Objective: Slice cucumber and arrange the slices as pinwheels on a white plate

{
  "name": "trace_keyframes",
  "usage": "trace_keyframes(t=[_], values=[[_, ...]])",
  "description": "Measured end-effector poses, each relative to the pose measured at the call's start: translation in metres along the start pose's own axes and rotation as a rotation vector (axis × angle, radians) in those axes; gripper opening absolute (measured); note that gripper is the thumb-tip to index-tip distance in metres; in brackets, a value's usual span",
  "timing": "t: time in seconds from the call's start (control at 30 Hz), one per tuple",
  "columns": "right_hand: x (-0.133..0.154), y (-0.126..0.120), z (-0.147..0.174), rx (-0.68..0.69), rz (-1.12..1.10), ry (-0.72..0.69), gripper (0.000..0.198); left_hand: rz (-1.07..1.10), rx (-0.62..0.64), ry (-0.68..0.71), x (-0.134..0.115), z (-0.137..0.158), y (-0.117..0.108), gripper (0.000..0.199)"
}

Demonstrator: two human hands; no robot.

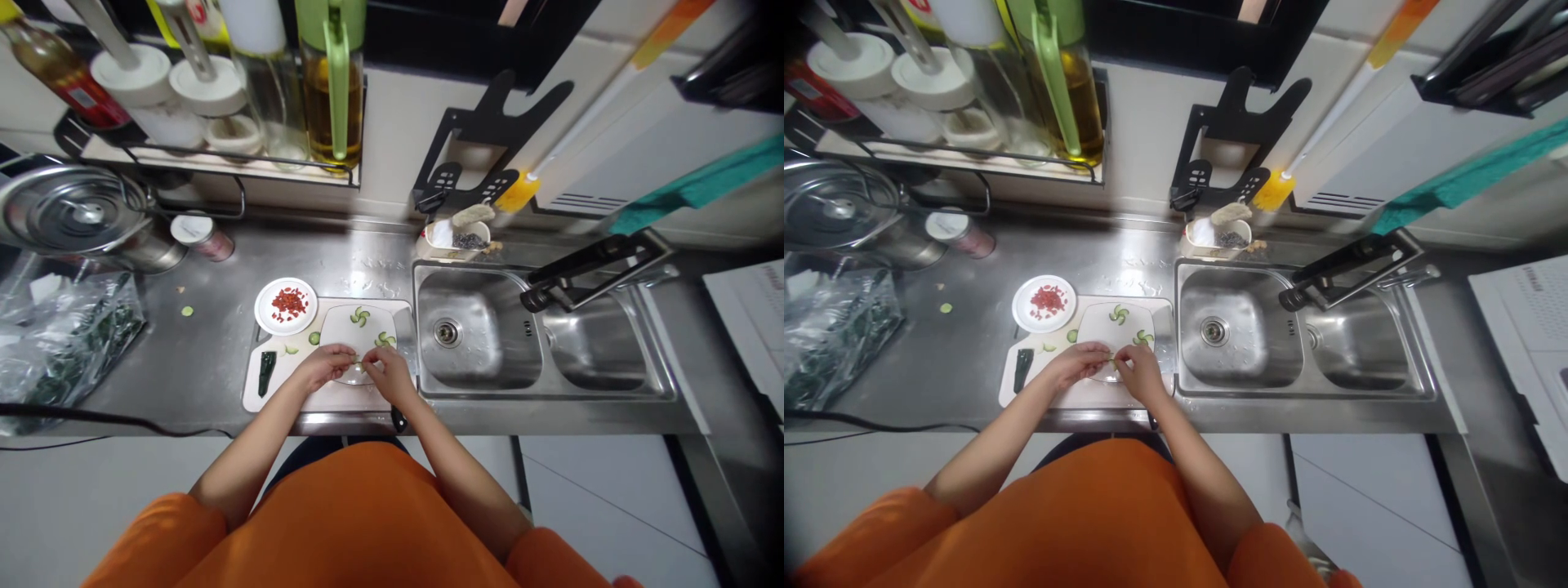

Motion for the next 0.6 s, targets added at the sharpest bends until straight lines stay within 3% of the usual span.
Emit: trace_keyframes(t=[0.17,0.3,0.6], values=[[-0.015,0.009,0.003,-0.01,0.024,0.145,0.012,-0.222,-0.013,0.135,-0.01,0.0,0.003,0.036],[-0.024,0.02,0.007,0.012,0.017,0.256,0.011,-0.436,-0.064,0.28,-0.016,0.0,0.004,0.024],[-0.029,0.034,0.014,0.086,0.128,0.397,0.01,-0.903,-0.089,0.489,-0.025,0.005,0.018,0.013]])
Point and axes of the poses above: each hand's wrist, its own z-axis away from the middle knuckle, its own y-axis out of the palm, x = y × z, the point moved 7 cm from there along -z, towards the middle knuckle, and after that the axes turned 13 degrees about z, right-handed, at the moved point
